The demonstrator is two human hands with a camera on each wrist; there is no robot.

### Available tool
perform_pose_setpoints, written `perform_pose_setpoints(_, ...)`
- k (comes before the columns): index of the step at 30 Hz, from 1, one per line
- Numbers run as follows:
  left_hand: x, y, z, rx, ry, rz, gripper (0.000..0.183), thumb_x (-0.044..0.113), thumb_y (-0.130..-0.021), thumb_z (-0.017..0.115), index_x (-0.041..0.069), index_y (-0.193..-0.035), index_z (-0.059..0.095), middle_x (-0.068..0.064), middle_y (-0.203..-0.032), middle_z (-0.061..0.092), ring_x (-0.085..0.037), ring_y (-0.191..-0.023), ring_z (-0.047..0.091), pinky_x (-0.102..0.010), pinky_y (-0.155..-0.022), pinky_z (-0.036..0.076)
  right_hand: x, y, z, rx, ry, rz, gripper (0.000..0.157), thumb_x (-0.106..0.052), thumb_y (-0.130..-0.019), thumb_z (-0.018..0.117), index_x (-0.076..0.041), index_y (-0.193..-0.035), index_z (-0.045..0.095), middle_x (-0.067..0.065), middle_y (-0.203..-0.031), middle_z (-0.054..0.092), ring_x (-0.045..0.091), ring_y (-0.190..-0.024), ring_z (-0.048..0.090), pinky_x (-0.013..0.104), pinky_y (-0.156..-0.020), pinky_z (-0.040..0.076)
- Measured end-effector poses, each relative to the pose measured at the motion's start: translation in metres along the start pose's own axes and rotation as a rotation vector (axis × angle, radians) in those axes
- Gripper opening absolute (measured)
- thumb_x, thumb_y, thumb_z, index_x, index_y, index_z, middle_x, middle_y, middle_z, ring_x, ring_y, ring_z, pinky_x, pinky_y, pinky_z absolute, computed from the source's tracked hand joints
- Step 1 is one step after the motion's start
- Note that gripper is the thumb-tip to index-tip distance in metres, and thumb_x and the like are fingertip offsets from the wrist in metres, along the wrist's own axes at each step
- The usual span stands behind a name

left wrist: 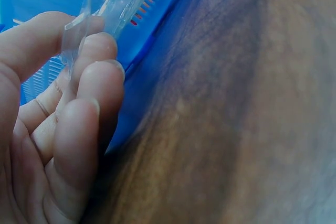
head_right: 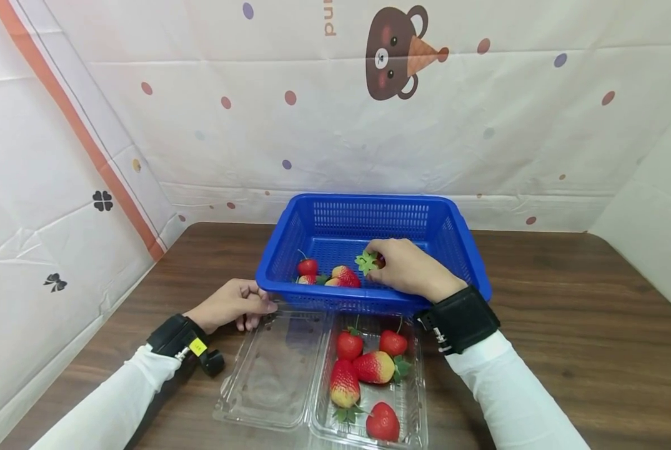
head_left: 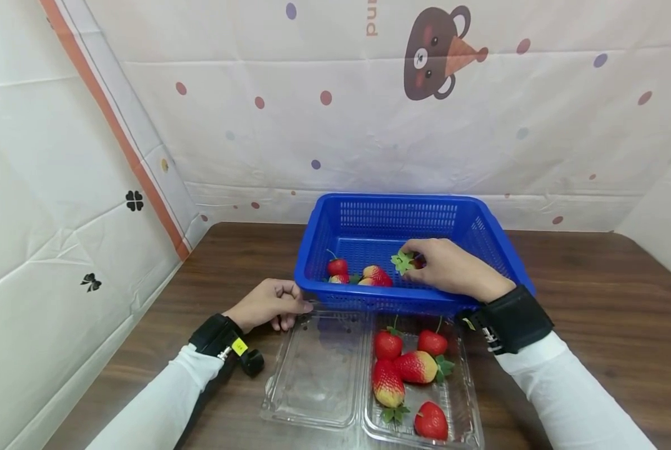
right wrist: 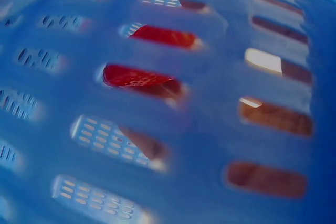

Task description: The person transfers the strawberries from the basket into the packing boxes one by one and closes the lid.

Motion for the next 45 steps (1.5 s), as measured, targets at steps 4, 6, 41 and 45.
perform_pose_setpoints(4, 0.001, 0.000, 0.000, 0.003, -0.001, -0.002, 0.032, 0.033, -0.083, 0.075, 0.005, -0.082, 0.059, -0.006, -0.060, 0.061, -0.018, -0.049, 0.056, -0.023, -0.044, 0.050, -0.002, 0.003, -0.002, 0.015, 0.004, -0.005, 0.029, -0.020, -0.087, 0.071, -0.009, -0.113, 0.063, 0.005, -0.093, 0.065, 0.018, -0.080, 0.056, 0.041, -0.075, 0.056)
perform_pose_setpoints(6, 0.002, -0.001, 0.000, 0.005, -0.002, -0.004, 0.033, 0.034, -0.082, 0.076, 0.005, -0.082, 0.059, -0.006, -0.060, 0.061, -0.018, -0.049, 0.056, -0.022, -0.044, 0.050, -0.003, 0.005, -0.004, 0.026, 0.008, -0.007, 0.029, -0.020, -0.087, 0.071, -0.009, -0.113, 0.064, 0.005, -0.093, 0.064, 0.018, -0.080, 0.056, 0.041, -0.075, 0.055)
perform_pose_setpoints(41, 0.002, 0.001, 0.000, 0.010, 0.005, -0.014, 0.031, 0.032, -0.082, 0.076, 0.006, -0.082, 0.058, -0.005, -0.059, 0.060, -0.017, -0.048, 0.055, -0.022, -0.042, 0.049, -0.040, 0.035, -0.035, 0.081, 0.086, -0.081, 0.039, -0.020, -0.085, 0.074, -0.005, -0.118, 0.061, 0.007, -0.099, 0.064, 0.019, -0.082, 0.055, 0.041, -0.072, 0.055)
perform_pose_setpoints(45, 0.002, 0.001, 0.000, 0.008, 0.004, -0.015, 0.032, 0.032, -0.082, 0.076, 0.006, -0.082, 0.058, -0.005, -0.060, 0.060, -0.017, -0.048, 0.055, -0.022, -0.043, 0.049, -0.042, 0.037, -0.036, 0.080, 0.092, -0.087, 0.039, -0.021, -0.084, 0.075, -0.005, -0.117, 0.062, 0.007, -0.098, 0.064, 0.018, -0.081, 0.055, 0.041, -0.072, 0.056)
Point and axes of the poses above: each hand's wrist, its own y-axis away from the middle knuckle, its own z-axis out of the palm, x = y × z, the point moved 2 cm from there along -y, towards the middle knuckle
